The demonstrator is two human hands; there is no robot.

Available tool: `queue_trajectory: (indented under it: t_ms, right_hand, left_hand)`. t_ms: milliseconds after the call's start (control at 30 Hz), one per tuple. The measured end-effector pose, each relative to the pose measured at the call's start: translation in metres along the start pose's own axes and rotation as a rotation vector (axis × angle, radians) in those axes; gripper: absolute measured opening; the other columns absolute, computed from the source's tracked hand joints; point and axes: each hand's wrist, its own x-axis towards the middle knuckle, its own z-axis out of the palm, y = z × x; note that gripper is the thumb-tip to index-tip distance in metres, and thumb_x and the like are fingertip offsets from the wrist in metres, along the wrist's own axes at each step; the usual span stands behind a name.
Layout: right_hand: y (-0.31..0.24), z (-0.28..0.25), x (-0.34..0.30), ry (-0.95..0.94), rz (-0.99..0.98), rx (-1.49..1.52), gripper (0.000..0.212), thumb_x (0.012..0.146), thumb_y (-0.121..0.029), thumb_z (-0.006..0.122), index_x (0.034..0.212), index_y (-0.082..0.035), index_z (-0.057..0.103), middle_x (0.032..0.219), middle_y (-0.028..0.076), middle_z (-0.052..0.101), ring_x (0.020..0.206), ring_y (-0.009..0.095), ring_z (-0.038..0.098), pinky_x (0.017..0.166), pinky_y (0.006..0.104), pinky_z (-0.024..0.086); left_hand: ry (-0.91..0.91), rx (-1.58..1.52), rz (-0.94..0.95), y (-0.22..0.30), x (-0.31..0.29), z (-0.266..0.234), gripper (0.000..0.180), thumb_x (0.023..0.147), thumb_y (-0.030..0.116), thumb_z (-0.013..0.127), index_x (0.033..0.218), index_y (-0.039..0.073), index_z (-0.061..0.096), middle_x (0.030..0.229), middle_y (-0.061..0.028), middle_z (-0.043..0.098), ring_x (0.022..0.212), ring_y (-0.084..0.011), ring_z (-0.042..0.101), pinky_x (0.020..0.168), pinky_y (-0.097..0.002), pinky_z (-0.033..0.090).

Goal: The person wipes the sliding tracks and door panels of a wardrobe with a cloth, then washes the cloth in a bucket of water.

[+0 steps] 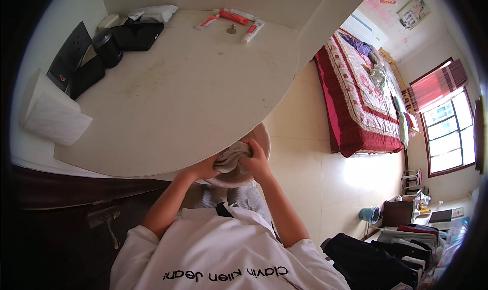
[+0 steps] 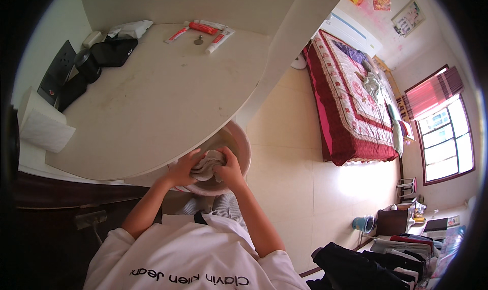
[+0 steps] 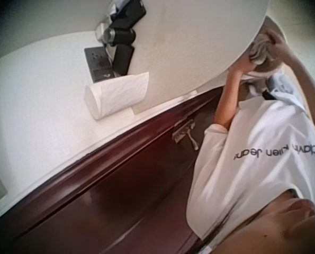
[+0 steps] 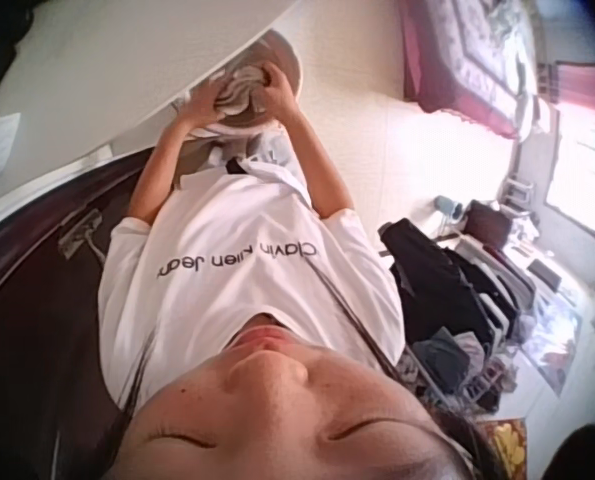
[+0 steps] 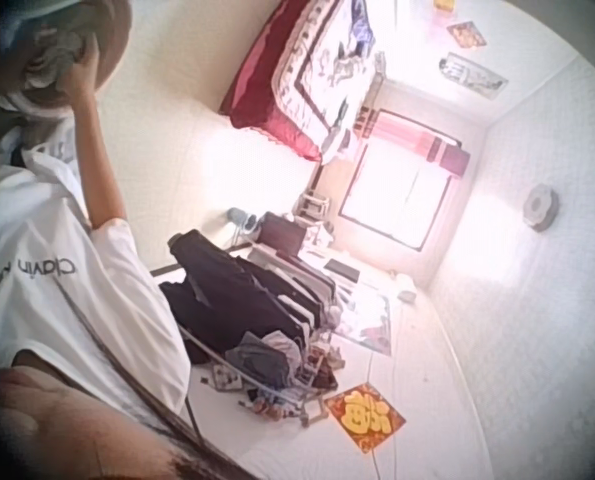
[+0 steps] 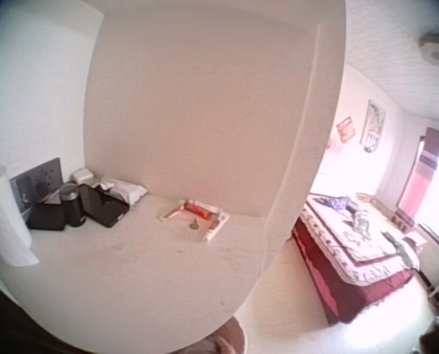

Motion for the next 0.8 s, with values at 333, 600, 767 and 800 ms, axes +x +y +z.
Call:
queue_trajectory:
  t_ms: [333, 600, 767, 800]
  right_hand:
    - [-0.063, -0.023, 0.0, -0.018, -0.4, -0.328, 0.039, 0.058, 0.015, 0.05, 0.091, -0.002, 0.063, 0.092, 0.007, 0.057, 0.089, 0.022, 0.057, 0.079, 0.0272, 0.045]
    - [-0.027, -0.025, 0.009, 0.302, -0.4, -0.53, 0.035, 0.064, 0.009, 0.055, 0.095, -0.005, 0.062, 0.097, 0.012, 0.056, 0.089, 0.031, 0.057, 0.076, 0.0348, 0.048]
    - [0.055, 0.018, 0.039, 0.404, -0.366, -0.671, 0.041, 0.069, 0.003, 0.053, 0.11, -0.004, 0.053, 0.108, 0.015, 0.053, 0.105, 0.037, 0.049, 0.089, 0.0416, 0.042]
    - [0.075, 0.023, 0.046, 0.39, -0.402, -0.708, 0.041, 0.07, 0.002, 0.053, 0.111, -0.003, 0.052, 0.11, 0.016, 0.052, 0.107, 0.037, 0.048, 0.091, 0.0429, 0.041]
  left_hand:
    - [0.125, -0.663, 0.029, 0.016, 0.02, -0.03, 0.046, 0.07, 0.013, 0.077, 0.111, 0.003, 0.059, 0.096, -0.0076, 0.061, 0.091, -0.0181, 0.058, 0.082, -0.0306, 0.047]
    - [0.505, -0.354, 0.027, 0.031, 0.025, -0.046, 0.034, 0.077, 0.013, 0.071, 0.108, 0.003, 0.06, 0.102, -0.0111, 0.063, 0.091, -0.0261, 0.06, 0.082, -0.0356, 0.048]
    - [0.633, -0.543, 0.111, -0.089, 0.062, 0.078, 0.037, 0.081, 0.014, 0.064, 0.116, 0.005, 0.055, 0.108, -0.015, 0.06, 0.099, -0.0313, 0.057, 0.086, -0.0399, 0.045]
    - [0.571, -0.456, 0.042, -0.089, 0.067, 0.085, 0.038, 0.082, 0.014, 0.063, 0.118, 0.005, 0.054, 0.11, -0.0158, 0.06, 0.1, -0.0324, 0.056, 0.087, -0.0408, 0.045]
